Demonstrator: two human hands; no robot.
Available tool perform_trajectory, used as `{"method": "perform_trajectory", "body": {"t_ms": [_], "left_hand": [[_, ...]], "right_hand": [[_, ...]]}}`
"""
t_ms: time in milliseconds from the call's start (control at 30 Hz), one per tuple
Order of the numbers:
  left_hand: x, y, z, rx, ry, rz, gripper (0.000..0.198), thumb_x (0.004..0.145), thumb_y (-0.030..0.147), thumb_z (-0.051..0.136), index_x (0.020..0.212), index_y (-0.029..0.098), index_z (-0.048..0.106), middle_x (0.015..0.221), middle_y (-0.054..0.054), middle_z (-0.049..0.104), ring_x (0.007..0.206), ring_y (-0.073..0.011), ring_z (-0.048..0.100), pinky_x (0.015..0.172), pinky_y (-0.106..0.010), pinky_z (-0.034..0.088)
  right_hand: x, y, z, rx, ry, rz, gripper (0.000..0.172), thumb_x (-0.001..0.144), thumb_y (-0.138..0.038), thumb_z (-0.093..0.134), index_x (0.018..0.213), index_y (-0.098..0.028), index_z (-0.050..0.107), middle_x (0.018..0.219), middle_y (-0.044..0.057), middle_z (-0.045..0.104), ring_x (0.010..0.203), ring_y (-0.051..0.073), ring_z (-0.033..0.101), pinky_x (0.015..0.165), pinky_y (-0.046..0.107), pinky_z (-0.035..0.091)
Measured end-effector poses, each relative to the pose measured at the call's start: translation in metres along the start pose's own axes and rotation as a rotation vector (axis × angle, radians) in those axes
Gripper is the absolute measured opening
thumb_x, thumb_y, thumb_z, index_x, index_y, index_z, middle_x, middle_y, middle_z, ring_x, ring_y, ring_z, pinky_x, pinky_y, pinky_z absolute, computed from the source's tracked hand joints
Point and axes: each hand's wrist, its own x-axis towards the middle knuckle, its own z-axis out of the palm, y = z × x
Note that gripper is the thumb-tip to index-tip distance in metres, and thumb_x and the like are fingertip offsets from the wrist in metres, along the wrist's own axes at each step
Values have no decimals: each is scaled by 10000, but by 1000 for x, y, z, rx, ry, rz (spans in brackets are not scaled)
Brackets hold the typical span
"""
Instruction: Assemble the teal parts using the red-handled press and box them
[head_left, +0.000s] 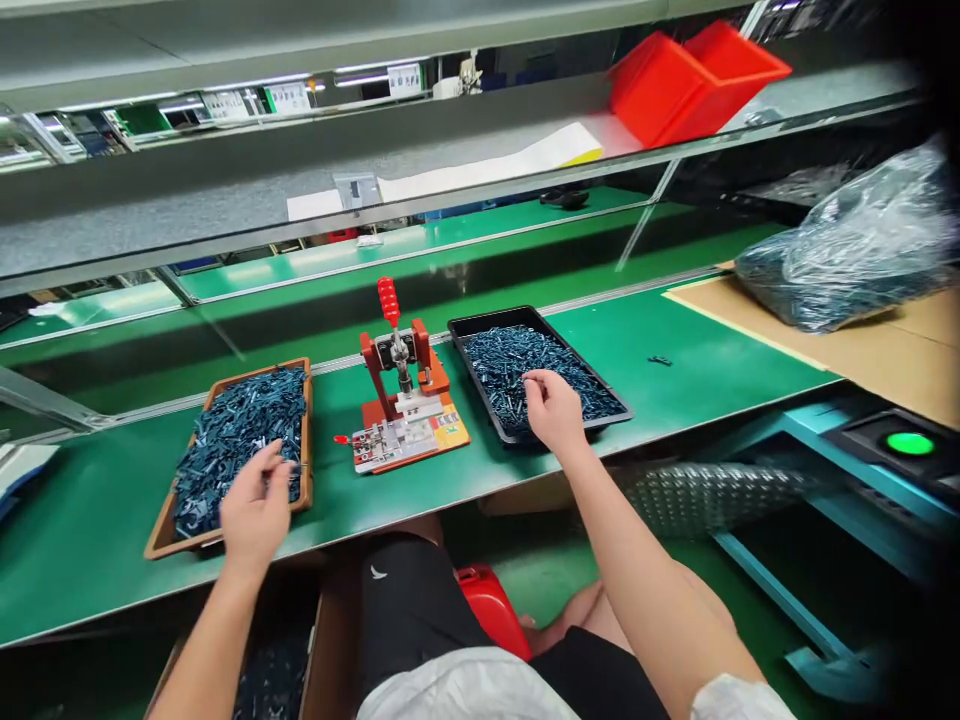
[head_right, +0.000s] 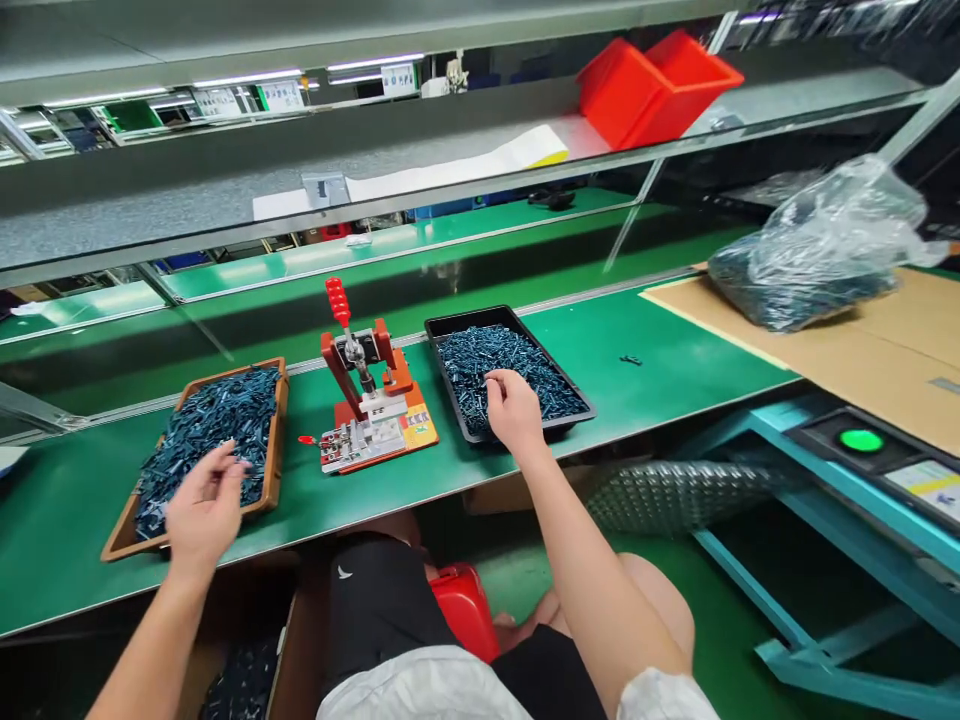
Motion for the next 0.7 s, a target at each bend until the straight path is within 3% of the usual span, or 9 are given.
{"method": "perform_trajectory", "body": {"t_ms": [67,133,200,300,433,533,633,700], "left_hand": [[-2,23,25,-110,-214,-67,436,937,502,571,1201,182,705,1078,-94,756,914,-219,732,885,-381,608],[2,40,53,-124,-427,-84,365,916,491,591,1076,203,750,1042,-82,776,906,-230,736,863,-379,611],[9,51,80,-69,-541,-45,286,911,440,597,978,216,761,988,-71,786,896,-235,729,858,-388,601],[19,56,113,50,-561,101,218,938,346,570,937,222,749,990,-73,775,971,-243,691,918,-412,563],[23,59,141,157,-542,218,192,958,266,544,913,205,720,1037,-93,741,1065,-258,636,995,-435,507],[22,63,153,249,-580,202,182,943,224,539,890,187,708,1054,-116,722,1098,-285,628,1015,-454,489],[22,68,157,323,-638,180,188,941,220,538,931,179,721,1025,-124,723,1080,-300,645,1013,-469,484],[24,70,158,352,-665,166,196,935,218,543,983,181,730,1029,-127,726,1068,-304,654,994,-466,490]], "right_hand": [[-18,-24,8,76,-26,-24,247,1004,-348,471,1032,-220,680,980,94,729,885,244,690,834,369,550],[-41,-47,26,188,-170,-56,214,1005,-332,487,1055,-246,677,981,75,735,885,232,704,813,340,558],[-64,-59,48,325,-322,-50,207,1006,-307,479,1065,-265,673,911,47,735,804,212,711,781,328,568],[-89,-58,77,503,-388,74,199,1003,-295,471,1015,-256,666,824,23,719,662,184,688,728,325,580],[-96,-42,88,628,-337,249,150,948,-361,571,911,-230,634,769,22,693,655,182,673,657,304,571],[-91,-37,88,679,-345,338,178,922,-405,600,937,-228,597,700,-6,656,621,171,651,602,282,551],[-89,-36,90,748,-346,395,298,895,-437,633,1096,-222,585,749,-2,678,657,182,679,590,284,563],[-90,-35,91,746,-353,395,290,895,-444,636,1071,-214,625,798,26,700,703,194,694,631,305,585]]}}
